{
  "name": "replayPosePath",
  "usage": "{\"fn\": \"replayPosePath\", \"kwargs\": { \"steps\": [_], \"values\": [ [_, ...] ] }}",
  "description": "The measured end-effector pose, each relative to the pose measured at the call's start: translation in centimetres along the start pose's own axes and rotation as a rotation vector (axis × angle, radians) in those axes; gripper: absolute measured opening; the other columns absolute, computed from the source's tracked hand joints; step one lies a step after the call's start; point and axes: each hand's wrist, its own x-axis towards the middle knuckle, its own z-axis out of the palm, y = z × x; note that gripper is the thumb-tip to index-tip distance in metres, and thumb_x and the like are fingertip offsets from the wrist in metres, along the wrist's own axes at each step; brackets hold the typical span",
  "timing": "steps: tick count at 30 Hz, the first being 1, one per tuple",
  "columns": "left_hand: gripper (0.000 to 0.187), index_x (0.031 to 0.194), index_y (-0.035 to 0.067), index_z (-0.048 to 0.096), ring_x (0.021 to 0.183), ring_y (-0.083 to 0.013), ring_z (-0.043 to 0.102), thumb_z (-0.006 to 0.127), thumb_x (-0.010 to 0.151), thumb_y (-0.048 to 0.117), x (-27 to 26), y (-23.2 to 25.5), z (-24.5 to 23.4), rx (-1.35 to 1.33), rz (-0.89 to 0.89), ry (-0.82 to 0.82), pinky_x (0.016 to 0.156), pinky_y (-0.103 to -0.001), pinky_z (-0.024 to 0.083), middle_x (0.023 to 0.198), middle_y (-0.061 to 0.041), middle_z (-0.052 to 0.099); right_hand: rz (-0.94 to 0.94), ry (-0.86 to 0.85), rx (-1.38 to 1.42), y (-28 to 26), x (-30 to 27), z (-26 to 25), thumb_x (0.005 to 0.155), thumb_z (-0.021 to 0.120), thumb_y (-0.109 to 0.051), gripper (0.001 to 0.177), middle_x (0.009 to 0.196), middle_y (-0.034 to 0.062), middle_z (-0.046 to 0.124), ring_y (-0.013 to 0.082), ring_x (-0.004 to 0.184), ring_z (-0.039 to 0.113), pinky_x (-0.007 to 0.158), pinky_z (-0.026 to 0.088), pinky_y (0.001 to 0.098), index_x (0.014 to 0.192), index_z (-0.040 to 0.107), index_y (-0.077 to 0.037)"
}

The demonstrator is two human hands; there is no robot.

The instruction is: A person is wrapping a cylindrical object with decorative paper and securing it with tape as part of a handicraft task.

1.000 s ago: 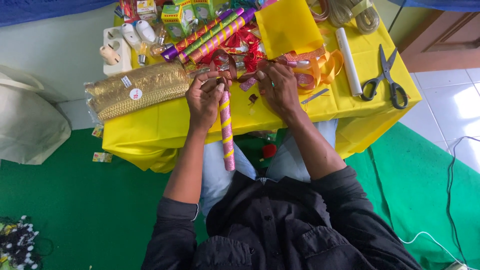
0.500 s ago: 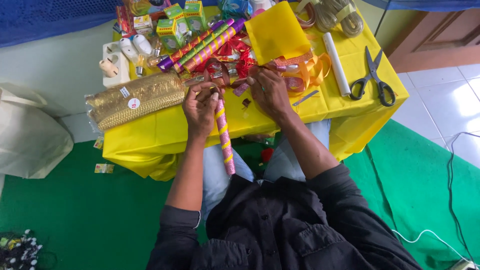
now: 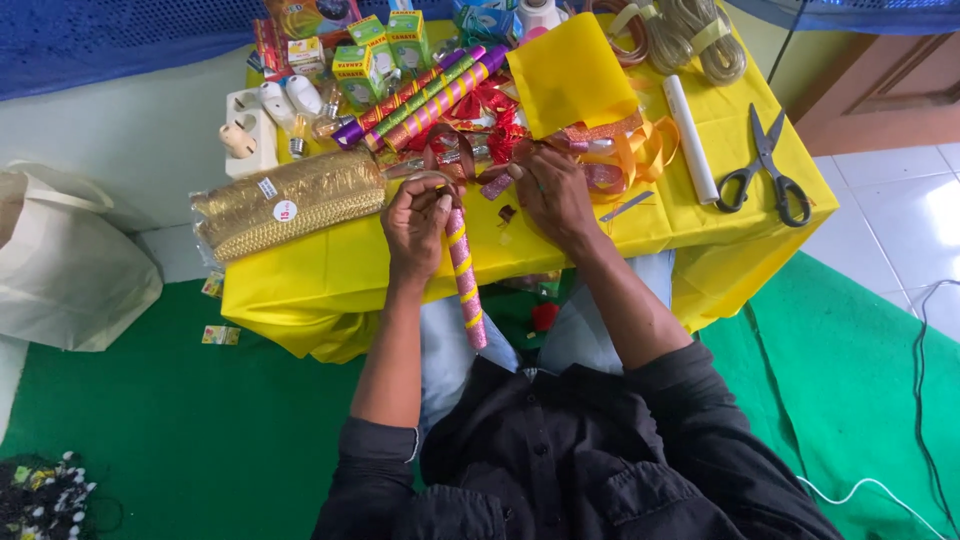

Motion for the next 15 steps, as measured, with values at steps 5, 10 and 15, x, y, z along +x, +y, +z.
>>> {"fn": "replayPosePath", "kwargs": {
  "steps": [5, 10, 15],
  "values": [
    [0.024, 0.116, -0.004, 0.063, 0.099, -0.028, 0.075, 0.069, 0.097, 0.009, -0.3, -0.3, -0.1, -0.026, -0.003, -0.01, 0.087, -0.039, 0.064, 0.104, -0.022, 0.072, 0.01, -0.017, 0.004, 0.4, -0.3, 0.3, 0.109, 0.061, -0.023, 0.038, 0.07, 0.009, 0.059, 0.0327, 0.065, 0.063, 0.065, 0.048, 0.0413, 0.074, 0.062, -0.01],
    [0.025, 0.116, -0.002, 0.063, 0.101, -0.0268, 0.075, 0.072, 0.096, 0.009, 0.1, -1.1, -0.3, -0.061, -0.004, 0.001, 0.09, -0.039, 0.064, 0.106, -0.021, 0.073, 0.03, -0.031, 0.012, -0.4, 0.5, -0.1, 0.11, 0.058, -0.022, 0.039, 0.069, 0.008, 0.059, 0.0283, 0.064, 0.062, 0.067, 0.048, 0.0396, 0.074, 0.062, -0.01],
    [0.026, 0.115, -0.002, 0.062, 0.101, -0.0256, 0.075, 0.073, 0.095, 0.011, -0.2, -0.8, -0.1, -0.117, -0.038, 0.024, 0.09, -0.039, 0.064, 0.106, -0.02, 0.072, 0.032, -0.033, 0.03, 0.5, -0.6, 0.4, 0.11, 0.06, -0.023, 0.043, 0.068, 0.0086, 0.058, 0.0315, 0.063, 0.062, 0.065, 0.048, 0.0405, 0.068, 0.058, -0.012]
  ]
}}
